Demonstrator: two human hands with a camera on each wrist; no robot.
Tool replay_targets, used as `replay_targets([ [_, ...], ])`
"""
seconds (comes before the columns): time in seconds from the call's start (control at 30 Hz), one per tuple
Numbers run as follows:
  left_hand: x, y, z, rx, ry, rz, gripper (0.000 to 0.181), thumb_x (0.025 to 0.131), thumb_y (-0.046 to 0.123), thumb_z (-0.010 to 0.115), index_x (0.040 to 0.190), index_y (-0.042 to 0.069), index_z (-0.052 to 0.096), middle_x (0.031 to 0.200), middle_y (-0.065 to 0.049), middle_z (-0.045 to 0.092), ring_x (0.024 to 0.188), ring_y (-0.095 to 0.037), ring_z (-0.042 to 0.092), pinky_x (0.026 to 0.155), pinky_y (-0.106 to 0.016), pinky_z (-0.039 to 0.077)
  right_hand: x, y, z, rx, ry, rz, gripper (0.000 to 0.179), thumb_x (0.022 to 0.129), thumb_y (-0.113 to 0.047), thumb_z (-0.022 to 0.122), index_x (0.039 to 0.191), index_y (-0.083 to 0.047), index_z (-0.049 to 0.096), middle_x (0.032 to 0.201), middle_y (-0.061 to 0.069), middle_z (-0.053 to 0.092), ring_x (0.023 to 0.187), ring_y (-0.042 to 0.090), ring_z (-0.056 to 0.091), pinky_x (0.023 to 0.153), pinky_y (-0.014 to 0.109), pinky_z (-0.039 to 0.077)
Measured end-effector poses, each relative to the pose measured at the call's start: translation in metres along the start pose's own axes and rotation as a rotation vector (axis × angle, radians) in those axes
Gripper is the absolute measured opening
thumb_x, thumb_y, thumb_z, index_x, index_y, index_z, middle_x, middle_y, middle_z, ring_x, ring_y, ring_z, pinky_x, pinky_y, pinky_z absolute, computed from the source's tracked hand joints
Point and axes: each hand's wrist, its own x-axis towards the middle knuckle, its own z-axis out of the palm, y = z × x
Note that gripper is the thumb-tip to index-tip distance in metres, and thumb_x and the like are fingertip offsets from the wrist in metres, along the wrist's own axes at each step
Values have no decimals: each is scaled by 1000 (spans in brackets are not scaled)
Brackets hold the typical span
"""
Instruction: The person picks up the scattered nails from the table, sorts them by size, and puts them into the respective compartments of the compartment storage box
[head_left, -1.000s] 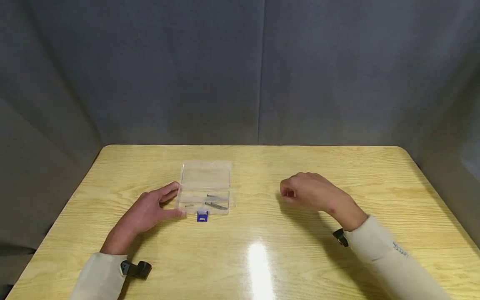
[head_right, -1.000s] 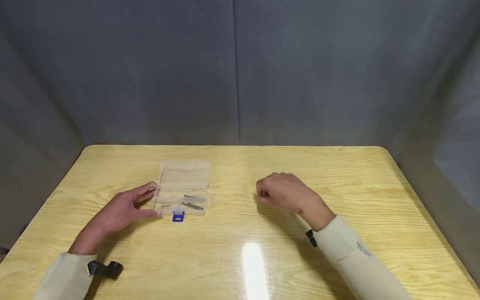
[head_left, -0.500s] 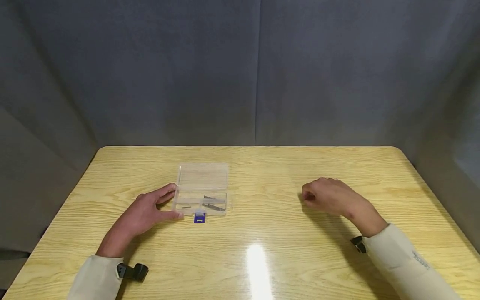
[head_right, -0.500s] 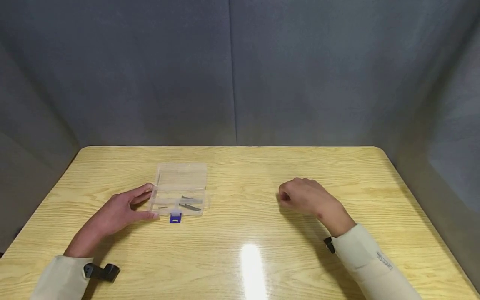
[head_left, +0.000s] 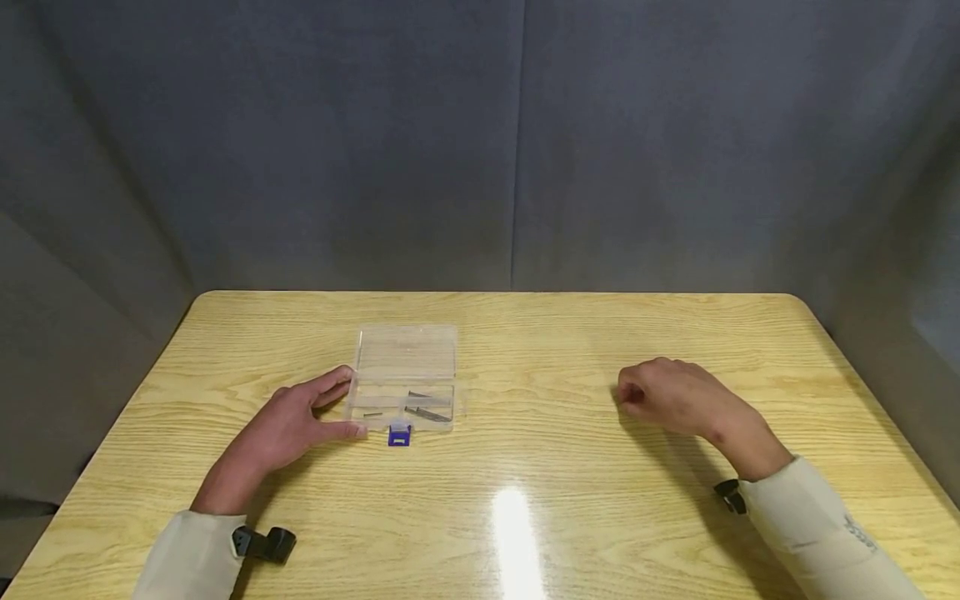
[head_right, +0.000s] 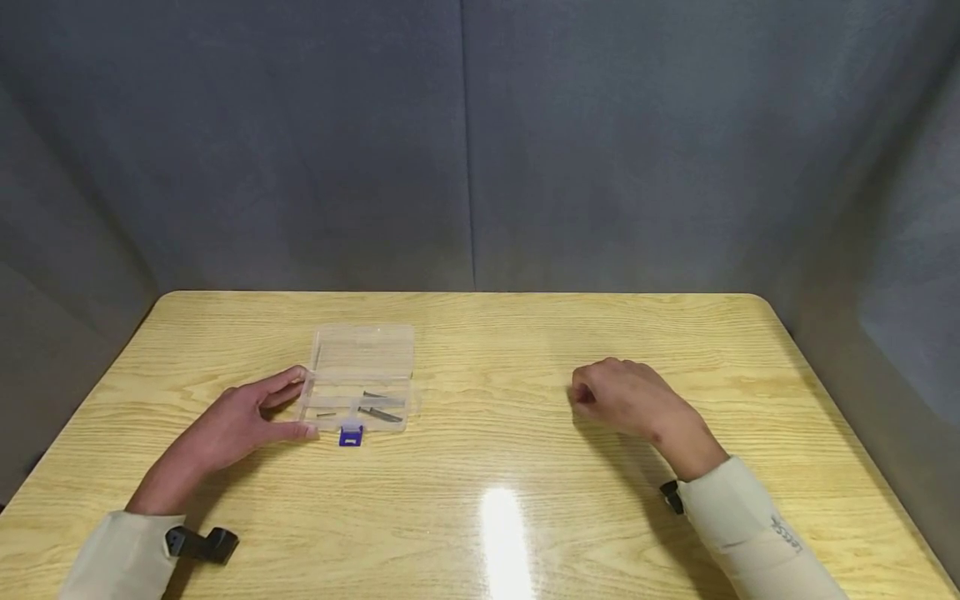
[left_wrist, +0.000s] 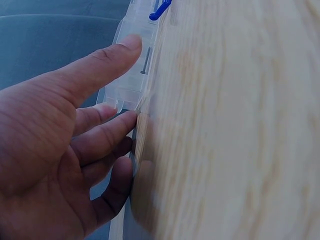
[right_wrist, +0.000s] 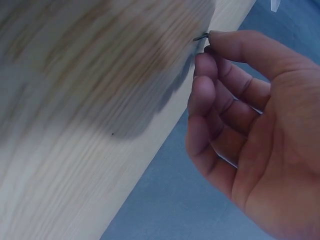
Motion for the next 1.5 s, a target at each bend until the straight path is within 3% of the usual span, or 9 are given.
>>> replay_targets([
  [0.13,0,0,0,9,2,1,97,86,44,84,159,2,36,148,-13,54,146,-41,35,115,-62,27,-2,2,0,11,-3,8,21,95,-12,75,82,-26,65,75,-16,54,62,5,42,56,29,39],
  [0.57,-1,0,0,-11,2,-7,97,86,43,84,159,1,37,148,-14,54,145,-39,38,115,-61,28,-2,5,6,24,14,-14,38,92,-8,76,71,-27,51,67,-15,39,61,4,36,55,26,28],
  [1.07,0,-1,1,6,16,-5,96,86,43,85,159,1,38,147,-13,54,144,-38,39,115,-61,29,1,1,8,0,-30,6,29,88,-13,82,75,-25,59,70,-15,49,62,5,41,57,27,38],
  [1.5,1,2,1,13,16,-27,97,85,43,86,159,3,38,147,-13,55,146,-39,35,116,-61,27,1,1,11,-45,-18,-13,32,87,-11,79,72,-25,54,67,-14,43,61,4,37,56,26,32],
])
